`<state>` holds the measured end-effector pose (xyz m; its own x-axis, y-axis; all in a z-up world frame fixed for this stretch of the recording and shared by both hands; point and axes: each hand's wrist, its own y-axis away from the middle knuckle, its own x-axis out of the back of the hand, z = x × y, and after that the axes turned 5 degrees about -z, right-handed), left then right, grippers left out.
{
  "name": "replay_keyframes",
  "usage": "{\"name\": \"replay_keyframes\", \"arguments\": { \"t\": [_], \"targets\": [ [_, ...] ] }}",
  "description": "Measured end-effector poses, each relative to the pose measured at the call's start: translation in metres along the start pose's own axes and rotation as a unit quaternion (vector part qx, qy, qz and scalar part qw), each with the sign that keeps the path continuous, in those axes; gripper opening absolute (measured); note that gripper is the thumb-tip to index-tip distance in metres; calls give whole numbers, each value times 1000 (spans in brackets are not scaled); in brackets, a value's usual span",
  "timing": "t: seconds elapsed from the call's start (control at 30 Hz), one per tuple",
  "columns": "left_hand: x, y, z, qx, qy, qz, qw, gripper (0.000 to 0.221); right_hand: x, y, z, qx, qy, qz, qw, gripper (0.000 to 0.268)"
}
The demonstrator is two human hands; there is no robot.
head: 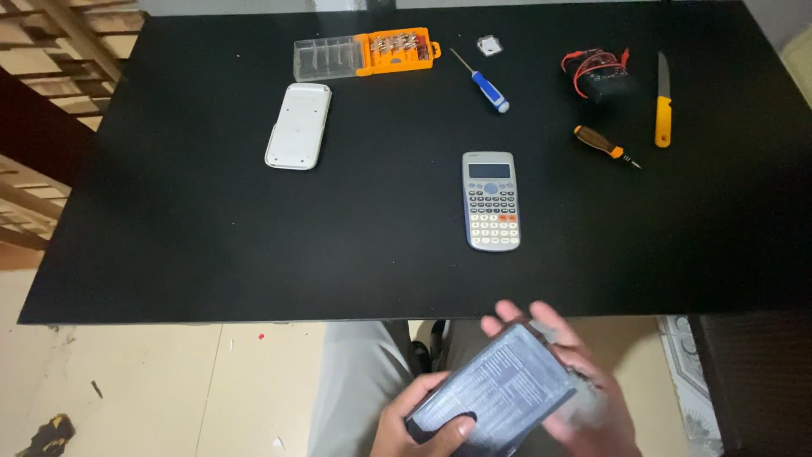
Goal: Cleaning a scientific calculator with a cloth and reassembling its plastic casing using a screwdriver.
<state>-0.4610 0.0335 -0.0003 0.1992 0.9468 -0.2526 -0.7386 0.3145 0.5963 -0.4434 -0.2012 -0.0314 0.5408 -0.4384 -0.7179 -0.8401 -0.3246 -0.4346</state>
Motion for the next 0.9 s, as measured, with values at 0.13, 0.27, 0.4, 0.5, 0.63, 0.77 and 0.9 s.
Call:
{"name": "replay_keyframes", "arguments": {
  "t": [0.13, 0.27, 0.4, 0.5, 0.63, 0.77, 0.9],
  "targets": [
    [-5, -8, -7, -8, -39, 55, 998, 58, -34, -9, 10, -38, -153, 93, 983, 56],
    [-1, -31, -58, -111, 42, 102, 988, 62, -60, -27, 12, -40, -224, 117, 967, 55],
    [-10, -13, -23, 63, 88, 146, 983, 67, -87, -52, 3, -33, -218, 133, 966, 53],
    [-11, -15, -39, 28, 100, 165, 981, 64, -88, -56, 2, -33, -217, 148, 964, 64],
    [-19, -23, -37, -8, 17, 174, 985, 60, -75, -47, 3, -10, -227, 97, 969, 53],
    [-20, -20, -35, 15, 7, 150, 988, 68, -66, -40, -9, -12, -240, 81, 967, 62],
    [-34, -12, -22, 103, -58, 206, 971, 56, -71, -40, -3, -13, -252, 69, 965, 71]
  ]
}}
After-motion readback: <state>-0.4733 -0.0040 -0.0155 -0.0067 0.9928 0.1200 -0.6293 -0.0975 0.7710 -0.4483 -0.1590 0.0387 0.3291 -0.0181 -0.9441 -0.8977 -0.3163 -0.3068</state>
